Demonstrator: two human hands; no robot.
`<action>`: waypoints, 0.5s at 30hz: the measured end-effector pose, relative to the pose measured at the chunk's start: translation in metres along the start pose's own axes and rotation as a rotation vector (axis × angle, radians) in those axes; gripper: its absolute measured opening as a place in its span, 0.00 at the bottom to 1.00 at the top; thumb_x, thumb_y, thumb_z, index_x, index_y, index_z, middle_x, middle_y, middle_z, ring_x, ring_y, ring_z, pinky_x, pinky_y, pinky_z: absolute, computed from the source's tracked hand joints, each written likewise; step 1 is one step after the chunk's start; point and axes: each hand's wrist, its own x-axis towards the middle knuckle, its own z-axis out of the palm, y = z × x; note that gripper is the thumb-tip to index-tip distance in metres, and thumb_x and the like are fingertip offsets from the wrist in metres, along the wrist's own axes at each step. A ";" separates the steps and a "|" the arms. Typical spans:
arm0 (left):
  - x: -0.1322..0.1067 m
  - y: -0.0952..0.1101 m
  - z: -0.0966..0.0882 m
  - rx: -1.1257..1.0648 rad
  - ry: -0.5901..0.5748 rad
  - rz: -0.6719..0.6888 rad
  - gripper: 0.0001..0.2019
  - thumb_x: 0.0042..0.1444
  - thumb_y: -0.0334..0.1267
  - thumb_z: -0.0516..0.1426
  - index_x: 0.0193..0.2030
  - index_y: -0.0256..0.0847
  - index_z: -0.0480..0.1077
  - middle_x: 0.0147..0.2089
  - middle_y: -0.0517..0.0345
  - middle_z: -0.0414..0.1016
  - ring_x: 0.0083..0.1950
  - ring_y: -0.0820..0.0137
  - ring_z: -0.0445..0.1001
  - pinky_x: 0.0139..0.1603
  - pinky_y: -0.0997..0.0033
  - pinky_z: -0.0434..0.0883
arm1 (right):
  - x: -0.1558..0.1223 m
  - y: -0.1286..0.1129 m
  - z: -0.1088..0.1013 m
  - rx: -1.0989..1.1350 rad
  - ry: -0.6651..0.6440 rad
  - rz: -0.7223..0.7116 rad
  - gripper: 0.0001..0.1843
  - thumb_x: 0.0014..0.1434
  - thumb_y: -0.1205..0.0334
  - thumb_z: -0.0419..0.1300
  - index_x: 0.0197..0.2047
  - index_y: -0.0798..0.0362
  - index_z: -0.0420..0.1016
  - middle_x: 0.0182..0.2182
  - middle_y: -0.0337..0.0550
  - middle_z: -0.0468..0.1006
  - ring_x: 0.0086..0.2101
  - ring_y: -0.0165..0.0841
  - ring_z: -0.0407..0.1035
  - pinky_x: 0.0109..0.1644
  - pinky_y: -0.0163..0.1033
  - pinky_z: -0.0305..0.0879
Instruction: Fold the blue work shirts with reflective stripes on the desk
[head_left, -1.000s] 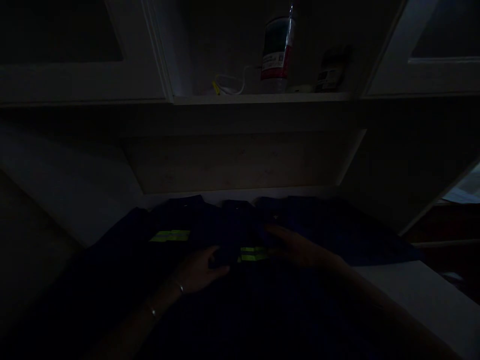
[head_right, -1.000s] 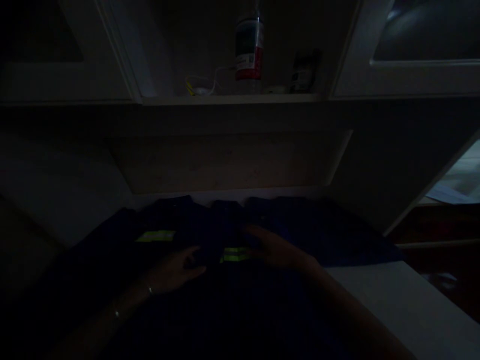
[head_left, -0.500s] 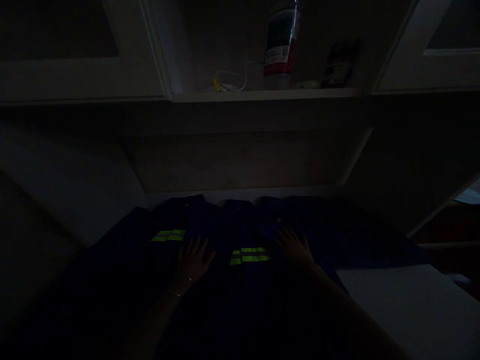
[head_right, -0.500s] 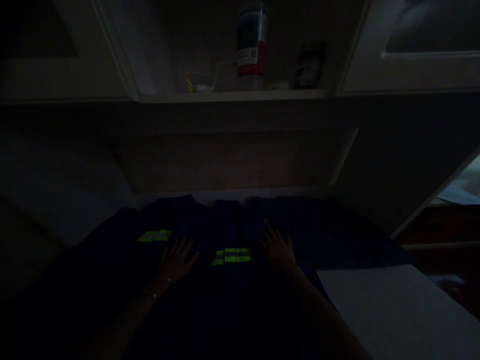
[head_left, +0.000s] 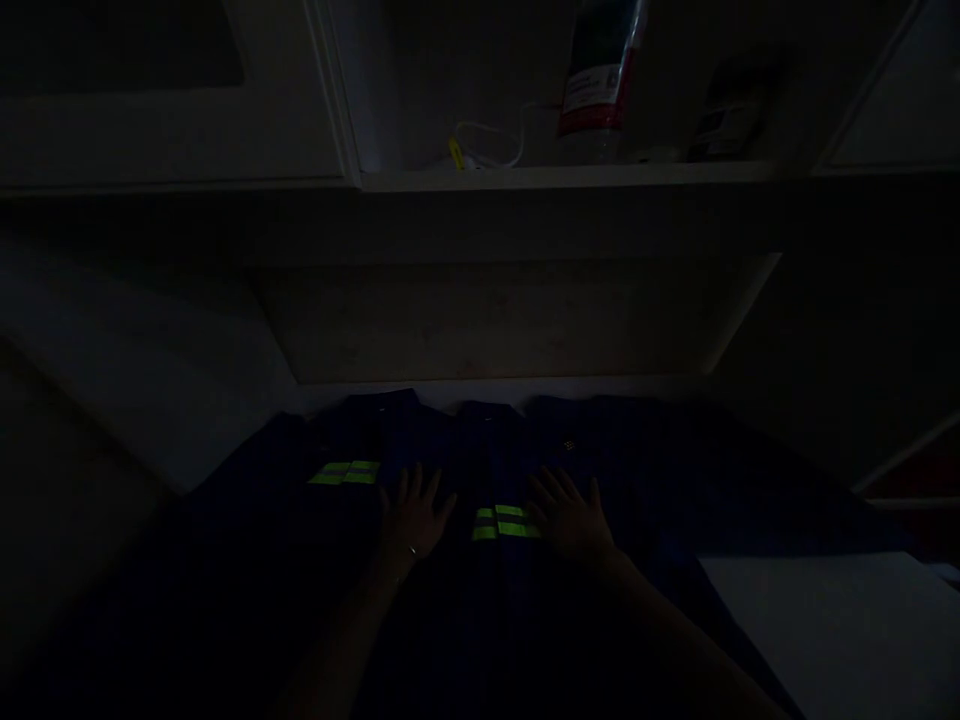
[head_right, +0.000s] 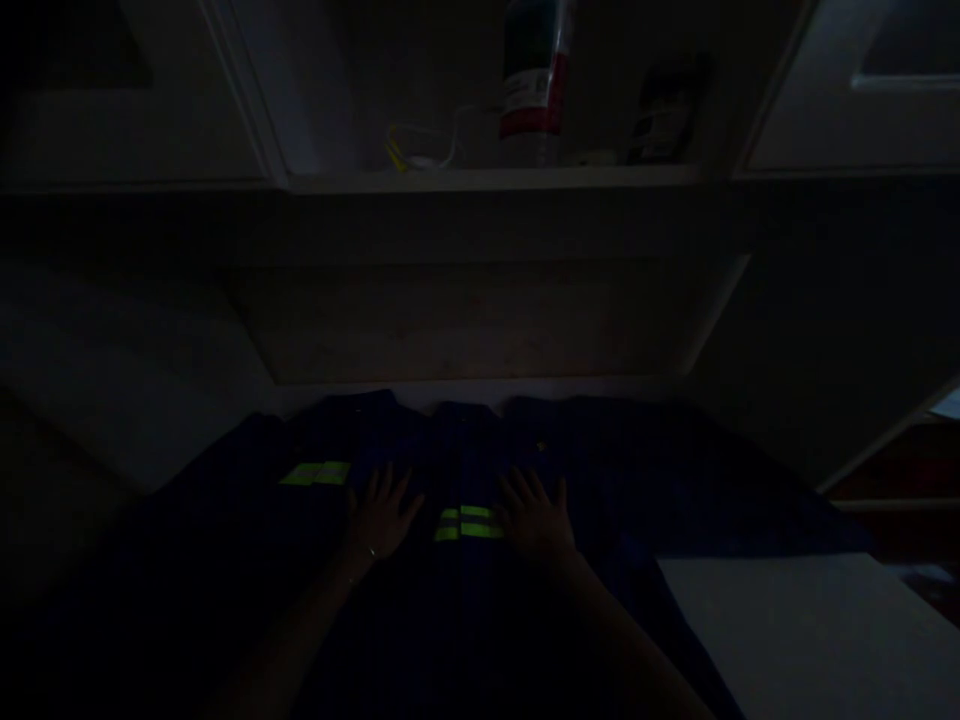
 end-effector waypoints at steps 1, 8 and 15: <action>0.000 -0.001 0.003 0.005 0.007 -0.009 0.38 0.60 0.67 0.35 0.72 0.54 0.49 0.76 0.46 0.41 0.75 0.42 0.38 0.65 0.22 0.37 | 0.000 0.000 0.002 -0.007 0.004 -0.005 0.34 0.68 0.38 0.37 0.72 0.40 0.50 0.71 0.42 0.48 0.69 0.50 0.41 0.63 0.77 0.23; -0.018 0.018 -0.025 0.050 0.086 0.073 0.33 0.66 0.55 0.38 0.72 0.39 0.51 0.74 0.36 0.47 0.73 0.42 0.47 0.68 0.27 0.42 | 0.001 0.003 -0.025 0.020 -0.090 -0.069 0.29 0.69 0.44 0.41 0.69 0.41 0.57 0.71 0.45 0.50 0.68 0.52 0.43 0.62 0.79 0.30; -0.185 -0.039 -0.044 -0.209 0.200 -0.019 0.24 0.62 0.51 0.46 0.62 0.55 0.68 0.65 0.58 0.69 0.67 0.57 0.63 0.71 0.48 0.59 | -0.121 -0.003 -0.039 0.376 0.218 -0.047 0.24 0.68 0.51 0.44 0.62 0.47 0.66 0.55 0.49 0.75 0.57 0.44 0.66 0.65 0.58 0.56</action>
